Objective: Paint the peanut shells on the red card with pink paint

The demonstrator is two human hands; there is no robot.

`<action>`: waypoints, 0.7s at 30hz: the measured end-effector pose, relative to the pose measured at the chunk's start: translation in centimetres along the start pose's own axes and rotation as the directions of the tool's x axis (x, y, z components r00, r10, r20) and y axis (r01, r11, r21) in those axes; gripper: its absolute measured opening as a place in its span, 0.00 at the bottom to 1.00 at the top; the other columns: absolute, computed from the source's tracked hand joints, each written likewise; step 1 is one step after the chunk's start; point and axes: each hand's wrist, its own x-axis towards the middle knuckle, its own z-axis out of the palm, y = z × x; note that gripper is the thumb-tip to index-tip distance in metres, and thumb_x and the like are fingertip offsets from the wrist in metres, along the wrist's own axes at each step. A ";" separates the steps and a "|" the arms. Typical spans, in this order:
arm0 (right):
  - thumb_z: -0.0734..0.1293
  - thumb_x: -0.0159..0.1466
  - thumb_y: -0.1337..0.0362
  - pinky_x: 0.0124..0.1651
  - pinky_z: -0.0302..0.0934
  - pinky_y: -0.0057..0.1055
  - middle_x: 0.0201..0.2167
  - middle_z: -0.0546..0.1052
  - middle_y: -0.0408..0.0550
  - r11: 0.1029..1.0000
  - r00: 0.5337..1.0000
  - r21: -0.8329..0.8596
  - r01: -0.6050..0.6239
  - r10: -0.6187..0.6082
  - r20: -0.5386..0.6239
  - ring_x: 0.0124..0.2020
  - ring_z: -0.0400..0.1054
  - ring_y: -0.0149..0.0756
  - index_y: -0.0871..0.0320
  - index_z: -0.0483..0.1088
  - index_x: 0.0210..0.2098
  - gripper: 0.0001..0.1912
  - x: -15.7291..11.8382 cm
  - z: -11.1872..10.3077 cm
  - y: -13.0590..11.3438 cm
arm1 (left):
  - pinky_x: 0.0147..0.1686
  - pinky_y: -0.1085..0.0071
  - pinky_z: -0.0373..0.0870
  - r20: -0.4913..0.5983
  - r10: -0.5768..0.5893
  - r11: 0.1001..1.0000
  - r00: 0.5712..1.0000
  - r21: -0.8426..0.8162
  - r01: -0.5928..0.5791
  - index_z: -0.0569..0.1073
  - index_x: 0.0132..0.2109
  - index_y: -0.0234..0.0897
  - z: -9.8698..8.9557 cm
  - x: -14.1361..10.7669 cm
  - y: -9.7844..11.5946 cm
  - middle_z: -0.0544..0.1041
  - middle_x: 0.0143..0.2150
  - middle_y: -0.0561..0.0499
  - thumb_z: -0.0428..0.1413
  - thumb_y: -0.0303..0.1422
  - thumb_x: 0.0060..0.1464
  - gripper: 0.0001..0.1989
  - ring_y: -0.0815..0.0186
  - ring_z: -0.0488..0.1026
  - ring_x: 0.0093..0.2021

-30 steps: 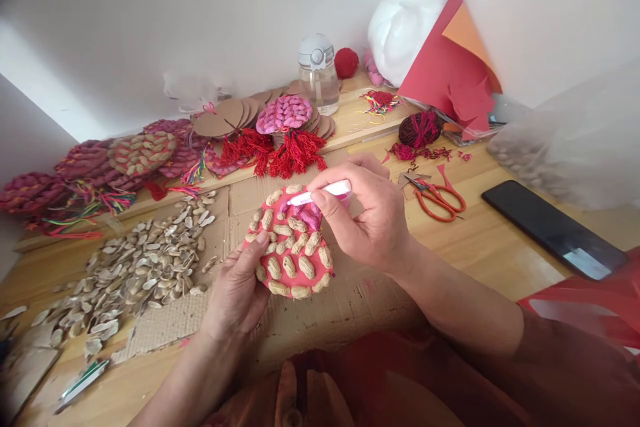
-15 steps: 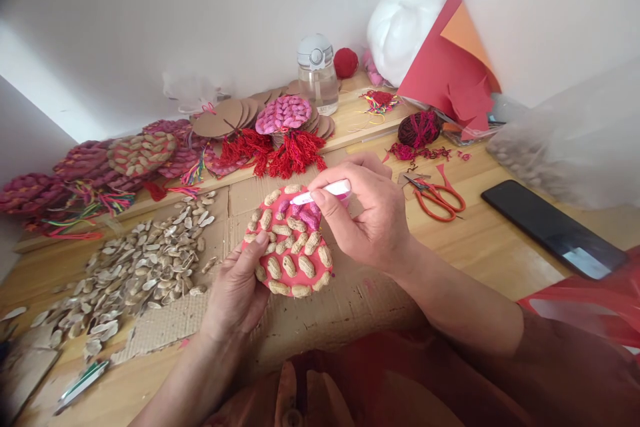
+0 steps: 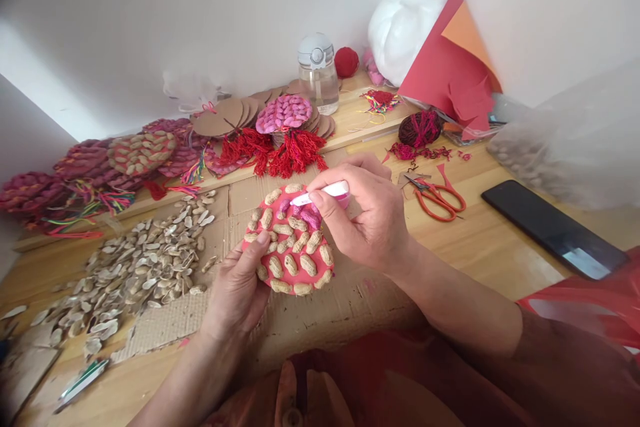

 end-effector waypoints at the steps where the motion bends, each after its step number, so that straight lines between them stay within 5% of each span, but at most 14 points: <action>1: 0.71 0.68 0.66 0.50 0.67 0.43 0.34 0.83 0.44 1.000 1.000 0.003 -0.001 0.001 -0.008 0.42 0.73 0.41 0.51 0.79 0.40 0.04 0.0 0.0 0.0 | 0.50 0.57 0.82 0.001 0.005 1.000 1.000 0.002 -0.005 0.86 0.39 0.35 0.0 -0.1 0.0 0.89 0.38 0.43 0.79 0.41 0.41 0.20 0.49 0.87 0.45; 21: 0.72 0.67 0.66 0.49 0.69 0.45 0.34 0.83 0.44 0.998 0.999 0.058 0.033 -0.033 -0.003 0.40 0.74 0.41 0.50 0.79 0.41 0.05 -0.1 0.2 0.0 | 0.45 0.61 0.83 0.068 0.142 0.986 0.987 0.079 -0.148 0.87 0.38 0.39 0.0 -0.5 0.0 0.89 0.40 0.46 0.75 0.39 0.50 0.11 0.57 0.86 0.39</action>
